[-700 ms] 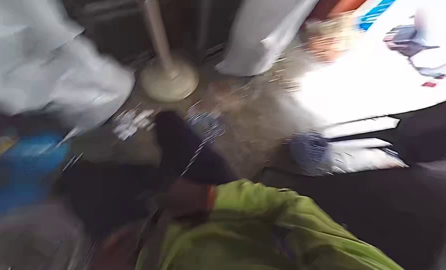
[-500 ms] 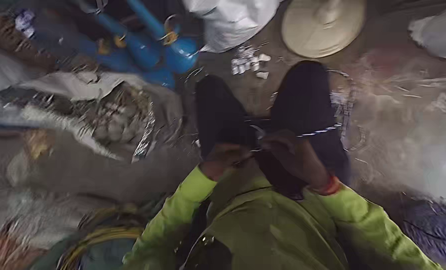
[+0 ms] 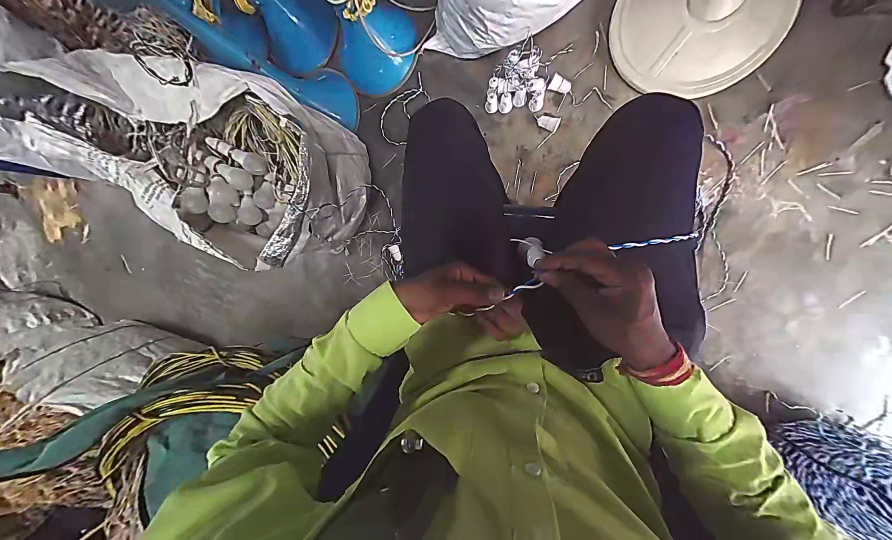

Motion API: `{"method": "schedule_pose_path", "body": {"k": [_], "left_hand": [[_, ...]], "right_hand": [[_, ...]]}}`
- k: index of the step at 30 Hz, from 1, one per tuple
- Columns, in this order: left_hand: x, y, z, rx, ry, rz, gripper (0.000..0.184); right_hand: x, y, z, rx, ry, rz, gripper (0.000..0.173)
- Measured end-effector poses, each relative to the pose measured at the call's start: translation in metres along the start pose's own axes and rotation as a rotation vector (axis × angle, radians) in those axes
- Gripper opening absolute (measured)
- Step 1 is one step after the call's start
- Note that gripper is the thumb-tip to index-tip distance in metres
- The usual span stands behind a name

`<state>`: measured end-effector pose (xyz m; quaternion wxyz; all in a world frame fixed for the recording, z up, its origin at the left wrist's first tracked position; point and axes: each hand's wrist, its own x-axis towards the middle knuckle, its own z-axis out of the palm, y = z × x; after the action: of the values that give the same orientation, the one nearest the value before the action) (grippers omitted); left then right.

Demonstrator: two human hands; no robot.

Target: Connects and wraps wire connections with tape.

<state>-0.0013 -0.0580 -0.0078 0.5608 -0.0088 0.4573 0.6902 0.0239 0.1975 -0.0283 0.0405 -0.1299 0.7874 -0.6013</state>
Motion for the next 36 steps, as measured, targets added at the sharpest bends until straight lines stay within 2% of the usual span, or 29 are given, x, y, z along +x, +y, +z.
{"method": "schedule_pose_path", "body": {"k": [3,13,20,23,29,36], "left_hand": [[-0.002,-0.001,-0.003,-0.014,-0.025,-0.004,0.03],[-0.004,0.007,0.014,0.085,0.226,-0.041,0.013],[-0.006,0.007,0.019,0.11,0.272,0.001,0.011],[-0.007,0.006,0.018,0.131,0.236,0.042,0.013],[-0.012,-0.002,0.006,0.059,-0.002,0.174,0.033],[-0.013,0.001,0.001,0.091,0.04,0.138,0.027]], "right_hand": [[0.0,0.0,0.0,0.001,-0.033,0.01,0.012],[0.002,-0.011,-0.006,-0.201,-0.135,-0.064,0.014],[-0.002,-0.009,-0.008,-0.218,-0.126,-0.118,0.012],[-0.003,-0.009,-0.005,-0.251,-0.094,-0.084,0.015],[-0.006,-0.006,-0.003,-0.217,-0.05,-0.005,0.016],[-0.006,-0.005,-0.004,-0.11,-0.056,0.052,0.016]]}}
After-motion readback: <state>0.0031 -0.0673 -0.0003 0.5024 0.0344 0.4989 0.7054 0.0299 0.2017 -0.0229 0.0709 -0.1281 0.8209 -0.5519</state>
